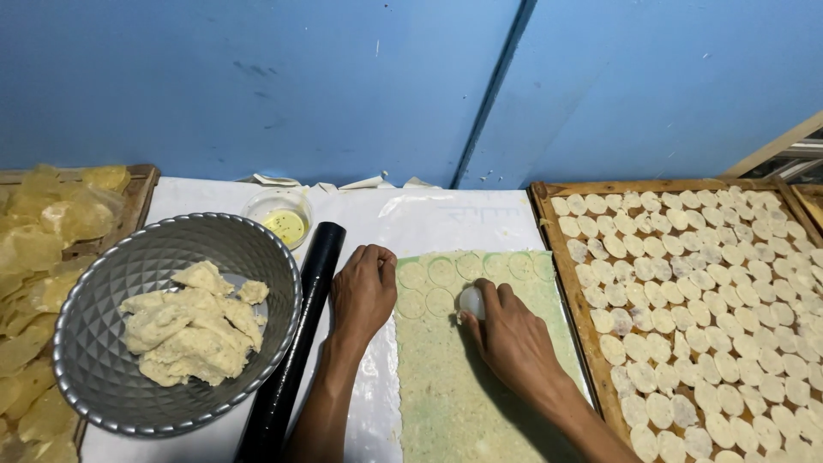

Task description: Rolling out dough and cutting small circular pieces using a manual cutter.

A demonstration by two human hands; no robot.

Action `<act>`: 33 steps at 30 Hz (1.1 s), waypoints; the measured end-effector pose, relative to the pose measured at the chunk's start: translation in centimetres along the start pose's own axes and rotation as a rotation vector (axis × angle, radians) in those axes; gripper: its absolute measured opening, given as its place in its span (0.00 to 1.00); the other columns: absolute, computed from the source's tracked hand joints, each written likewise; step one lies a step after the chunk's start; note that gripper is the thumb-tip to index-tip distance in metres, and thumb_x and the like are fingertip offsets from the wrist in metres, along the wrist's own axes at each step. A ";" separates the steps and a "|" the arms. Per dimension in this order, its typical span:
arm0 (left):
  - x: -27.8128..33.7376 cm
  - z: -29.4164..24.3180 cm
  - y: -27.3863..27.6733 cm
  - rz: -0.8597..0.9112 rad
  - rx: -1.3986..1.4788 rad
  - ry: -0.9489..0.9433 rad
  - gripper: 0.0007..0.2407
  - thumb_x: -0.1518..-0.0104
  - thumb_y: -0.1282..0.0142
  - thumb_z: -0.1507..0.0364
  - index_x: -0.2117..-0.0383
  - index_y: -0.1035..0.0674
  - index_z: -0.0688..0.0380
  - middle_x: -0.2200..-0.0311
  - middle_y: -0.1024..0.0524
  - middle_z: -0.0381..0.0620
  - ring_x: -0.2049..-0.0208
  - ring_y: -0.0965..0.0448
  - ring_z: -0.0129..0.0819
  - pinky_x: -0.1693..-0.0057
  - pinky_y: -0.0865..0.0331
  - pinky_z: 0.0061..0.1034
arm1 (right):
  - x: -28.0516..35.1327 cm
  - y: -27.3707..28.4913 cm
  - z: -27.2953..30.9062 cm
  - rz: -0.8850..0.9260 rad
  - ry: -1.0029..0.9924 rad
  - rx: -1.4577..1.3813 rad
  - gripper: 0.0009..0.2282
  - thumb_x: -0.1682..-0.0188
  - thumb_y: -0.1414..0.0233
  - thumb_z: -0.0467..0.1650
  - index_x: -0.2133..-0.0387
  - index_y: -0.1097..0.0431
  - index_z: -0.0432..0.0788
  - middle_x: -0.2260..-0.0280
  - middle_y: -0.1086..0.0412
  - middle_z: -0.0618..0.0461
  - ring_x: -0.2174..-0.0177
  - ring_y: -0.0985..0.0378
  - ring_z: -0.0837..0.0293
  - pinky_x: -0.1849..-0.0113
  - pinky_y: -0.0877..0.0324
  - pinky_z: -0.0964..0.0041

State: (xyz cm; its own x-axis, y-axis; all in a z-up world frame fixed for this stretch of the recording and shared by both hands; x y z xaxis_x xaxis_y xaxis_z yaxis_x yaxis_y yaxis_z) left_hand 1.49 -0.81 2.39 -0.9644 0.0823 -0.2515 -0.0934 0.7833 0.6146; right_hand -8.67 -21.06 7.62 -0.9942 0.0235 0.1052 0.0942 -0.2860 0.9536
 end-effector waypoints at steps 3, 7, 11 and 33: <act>0.0 0.2 -0.2 0.003 -0.007 0.012 0.05 0.39 0.52 0.71 0.68 0.23 0.51 0.64 0.21 0.41 0.66 0.21 0.45 0.63 0.32 0.44 | -1.0 -0.9 -0.6 0.028 -0.022 0.046 0.20 0.42 0.62 0.44 0.42 0.46 0.47 0.58 0.34 0.43 0.71 0.23 0.49 0.73 0.20 0.53; -0.1 0.2 -0.2 -0.009 -0.003 -0.005 0.05 0.40 0.52 0.72 0.68 0.22 0.52 0.64 0.21 0.41 0.66 0.21 0.45 0.62 0.31 0.43 | -1.7 -1.0 -0.4 0.036 -0.038 0.063 0.22 0.43 0.65 0.46 0.42 0.46 0.47 0.56 0.35 0.42 0.66 0.23 0.44 0.69 0.22 0.45; -0.1 -0.7 0.7 0.043 -0.039 0.032 0.05 0.39 0.51 0.72 0.67 0.22 0.53 0.67 0.23 0.43 0.64 0.19 0.47 0.60 0.28 0.42 | -2.7 -2.7 -0.8 -0.014 0.036 0.228 0.21 0.42 0.66 0.46 0.47 0.44 0.43 0.64 0.33 0.44 0.68 0.19 0.44 0.69 0.22 0.47; 0.2 -1.1 0.7 0.040 -0.049 0.031 0.05 0.39 0.50 0.71 0.68 0.22 0.54 0.71 0.25 0.47 0.63 0.18 0.51 0.59 0.25 0.43 | -3.2 -1.5 0.1 0.046 0.097 0.373 0.18 0.40 0.68 0.44 0.50 0.45 0.45 0.68 0.30 0.44 0.68 0.16 0.37 0.66 0.24 0.45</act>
State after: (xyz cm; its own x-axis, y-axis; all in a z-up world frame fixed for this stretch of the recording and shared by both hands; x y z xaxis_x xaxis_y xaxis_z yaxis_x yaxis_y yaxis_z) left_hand 0.91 -0.94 3.61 -0.9746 0.0938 -0.2032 -0.0655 0.7486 0.6598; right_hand -5.67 -20.59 5.86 -0.9871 -0.0774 0.1402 0.1337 0.0837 0.9875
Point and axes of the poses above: each hand's wrist, its own x-axis away from the middle knuckle, its own y-axis out of the back of the hand, z = x × y, the point moved 2 cm from there along -x, towards the middle knuckle
